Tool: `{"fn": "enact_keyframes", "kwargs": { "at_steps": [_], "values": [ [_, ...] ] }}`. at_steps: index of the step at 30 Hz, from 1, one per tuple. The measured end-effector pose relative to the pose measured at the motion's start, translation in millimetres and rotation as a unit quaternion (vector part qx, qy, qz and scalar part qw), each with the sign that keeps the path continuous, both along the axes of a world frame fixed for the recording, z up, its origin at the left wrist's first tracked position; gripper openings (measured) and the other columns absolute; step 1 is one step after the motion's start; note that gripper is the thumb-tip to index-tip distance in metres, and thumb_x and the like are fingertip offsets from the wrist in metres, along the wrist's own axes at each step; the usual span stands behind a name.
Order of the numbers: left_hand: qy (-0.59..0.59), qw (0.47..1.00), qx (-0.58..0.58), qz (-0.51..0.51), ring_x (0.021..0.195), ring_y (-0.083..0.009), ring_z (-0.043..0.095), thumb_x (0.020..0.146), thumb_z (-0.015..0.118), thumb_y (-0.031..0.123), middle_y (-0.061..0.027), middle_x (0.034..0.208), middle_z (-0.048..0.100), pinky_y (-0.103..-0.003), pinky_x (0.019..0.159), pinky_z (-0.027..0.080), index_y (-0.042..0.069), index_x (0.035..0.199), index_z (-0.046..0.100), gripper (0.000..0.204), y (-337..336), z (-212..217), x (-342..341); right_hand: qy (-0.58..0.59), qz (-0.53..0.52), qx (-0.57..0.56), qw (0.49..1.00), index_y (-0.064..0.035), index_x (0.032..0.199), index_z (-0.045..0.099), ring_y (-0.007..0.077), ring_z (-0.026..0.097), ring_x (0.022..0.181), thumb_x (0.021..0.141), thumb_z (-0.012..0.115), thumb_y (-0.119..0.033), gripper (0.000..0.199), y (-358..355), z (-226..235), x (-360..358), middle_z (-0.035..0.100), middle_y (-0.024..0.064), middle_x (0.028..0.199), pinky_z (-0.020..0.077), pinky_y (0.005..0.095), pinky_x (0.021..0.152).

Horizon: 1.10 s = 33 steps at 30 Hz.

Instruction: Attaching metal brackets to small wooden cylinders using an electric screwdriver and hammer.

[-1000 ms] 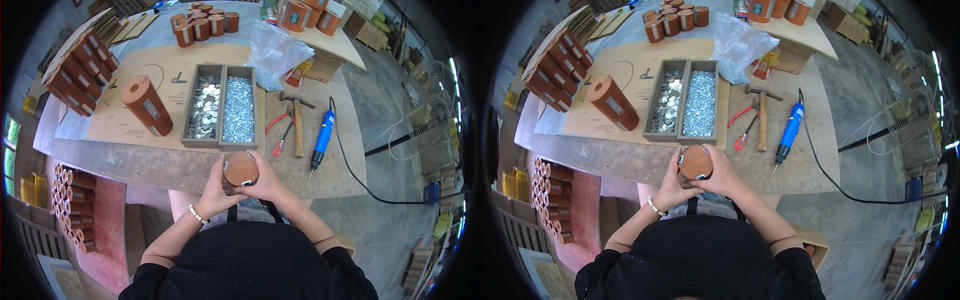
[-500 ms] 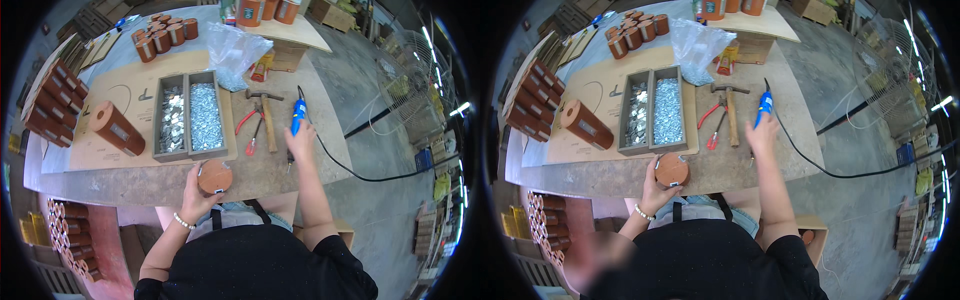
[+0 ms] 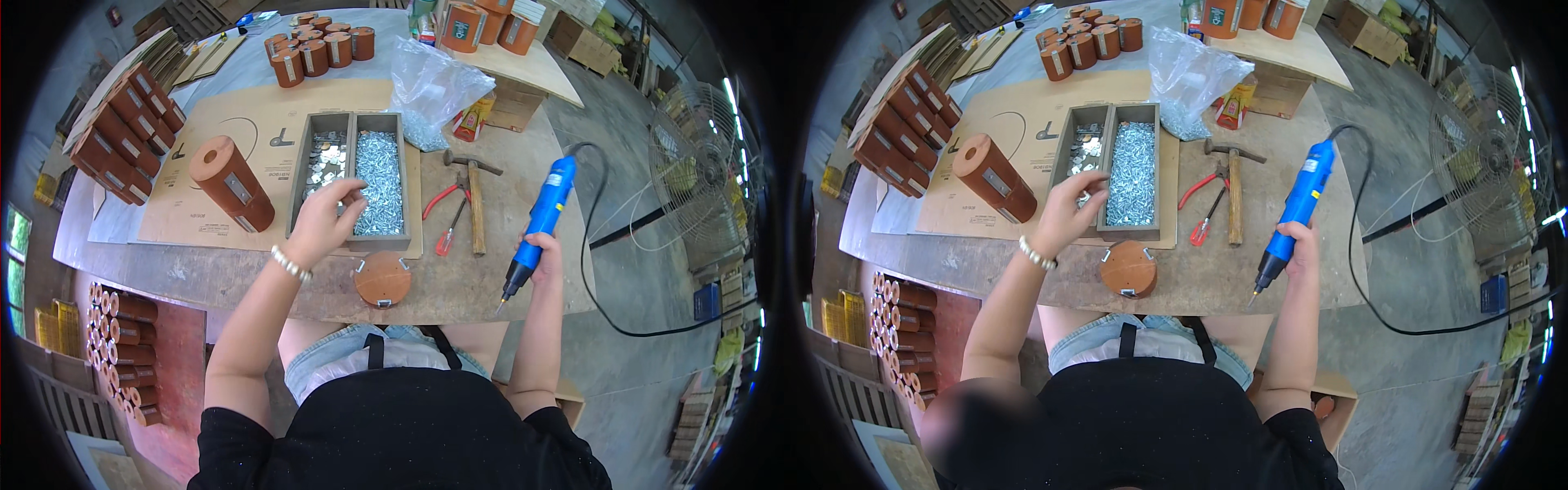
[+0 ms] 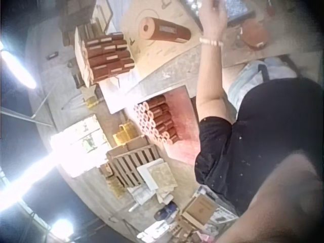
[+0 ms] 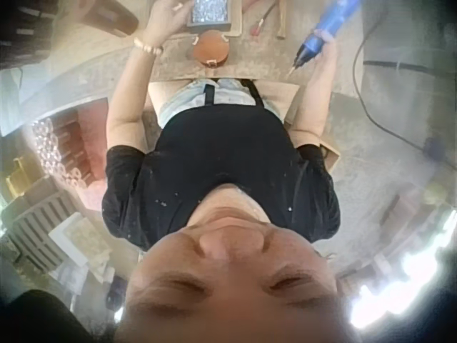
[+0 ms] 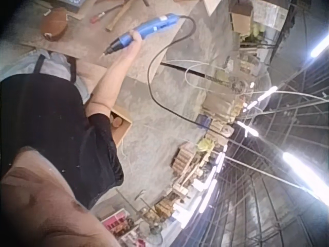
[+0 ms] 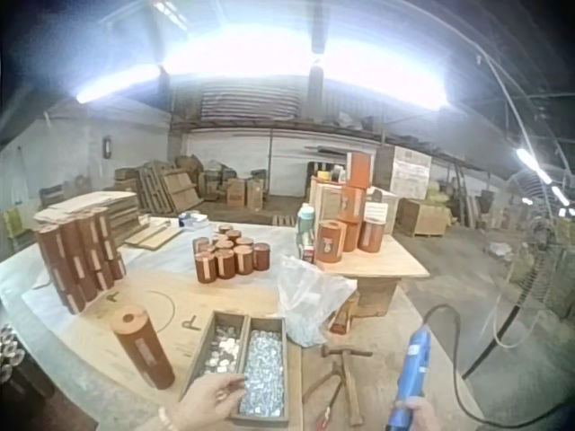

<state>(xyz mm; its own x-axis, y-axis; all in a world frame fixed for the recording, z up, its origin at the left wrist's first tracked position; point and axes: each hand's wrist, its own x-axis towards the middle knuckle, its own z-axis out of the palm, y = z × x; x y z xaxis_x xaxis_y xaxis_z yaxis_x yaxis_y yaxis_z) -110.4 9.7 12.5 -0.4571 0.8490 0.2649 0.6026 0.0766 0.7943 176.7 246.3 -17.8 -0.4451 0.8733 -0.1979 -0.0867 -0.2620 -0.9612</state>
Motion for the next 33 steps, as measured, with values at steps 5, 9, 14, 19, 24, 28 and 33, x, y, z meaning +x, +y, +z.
{"fn": "enact_keyframes", "kwargs": {
  "at_steps": [5,9,14,19,24,28,33],
  "values": [
    [0.297,0.931,-0.208,-0.044,0.091,-0.0235,0.059,0.074,0.068,0.024,-0.0057,0.090,0.064,-0.043,0.079,0.044,0.012,0.096,0.065,0.025,55.2,-33.9,-14.9,0.246,0.093,0.043,0.964,-0.0036,0.126,0.037,0.0209,0.051,0.072,0.058,0.059,-0.005,0.071,-34.6,67.3,3.2,0.051,0.0095,0.079,0.0480,0.0348,0.062],
    [0.340,0.906,-0.250,-0.034,0.086,-0.0217,0.060,0.071,0.069,0.025,-0.0046,0.080,0.063,-0.041,0.081,0.040,0.015,0.087,0.066,0.019,65.5,-41.1,-12.0,0.338,0.097,0.065,0.934,-0.0030,0.128,0.034,0.0216,0.049,0.076,0.060,0.059,-0.005,0.073,-53.6,89.9,13.2,0.047,0.0110,0.083,0.0475,0.0351,0.064],
    [0.305,0.913,-0.271,-0.025,0.088,-0.0211,0.059,0.073,0.066,0.021,-0.0022,0.081,0.063,-0.042,0.078,0.039,0.014,0.080,0.064,0.010,61.8,-43.1,-15.7,0.349,0.098,0.124,0.924,-0.0022,0.130,0.030,0.0212,0.047,0.077,0.061,0.059,-0.006,0.075,-71.1,100.3,14.2,0.047,0.0110,0.084,0.0474,0.0336,0.065],
    [0.375,0.906,-0.193,-0.020,0.076,-0.0267,0.061,0.074,0.063,0.016,-0.0071,0.079,0.063,-0.044,0.072,0.042,0.011,0.081,0.063,0.009,57.1,-48.8,-6.5,0.374,0.115,0.160,0.906,-0.0020,0.131,0.030,0.0196,0.043,0.077,0.063,0.060,-0.005,0.074,-88.0,113.3,12.2,0.044,0.0105,0.086,0.0462,0.0310,0.065],
    [0.060,0.997,-0.010,0.041,0.076,-0.0198,0.064,0.078,0.061,0.004,-0.0095,0.077,0.063,-0.033,0.065,0.050,0.002,0.088,0.061,0.010,46.3,-20.7,18.3,0.407,0.097,0.217,0.882,-0.0046,0.133,0.025,0.0194,0.046,0.077,0.069,0.057,-0.005,0.072,-94.7,120.0,5.6,0.046,0.0103,0.087,0.0485,0.0329,0.069],
    [-0.456,0.882,0.114,0.031,0.088,-0.0205,0.063,0.083,0.057,-0.001,-0.0112,0.092,0.062,-0.030,0.075,0.053,-0.003,0.099,0.057,0.016,22.5,5.8,44.5,0.407,0.037,0.228,0.884,-0.0050,0.134,0.022,0.0191,0.048,0.079,0.075,0.055,-0.007,0.068,-106.9,123.3,-11.7,0.048,0.0103,0.090,0.0490,0.0353,0.072],
    [-0.667,0.727,0.160,-0.026,0.096,-0.0240,0.061,0.086,0.055,-0.001,-0.0124,0.101,0.060,-0.035,0.084,0.052,-0.001,0.105,0.055,0.020,-12.3,10.1,79.4,0.474,0.026,0.256,0.842,-0.0083,0.136,0.019,0.0189,0.051,0.079,0.082,0.052,-0.010,0.063,-119.8,119.9,-42.3,0.049,0.0088,0.091,0.0485,0.0404,0.074]
  ]
}}
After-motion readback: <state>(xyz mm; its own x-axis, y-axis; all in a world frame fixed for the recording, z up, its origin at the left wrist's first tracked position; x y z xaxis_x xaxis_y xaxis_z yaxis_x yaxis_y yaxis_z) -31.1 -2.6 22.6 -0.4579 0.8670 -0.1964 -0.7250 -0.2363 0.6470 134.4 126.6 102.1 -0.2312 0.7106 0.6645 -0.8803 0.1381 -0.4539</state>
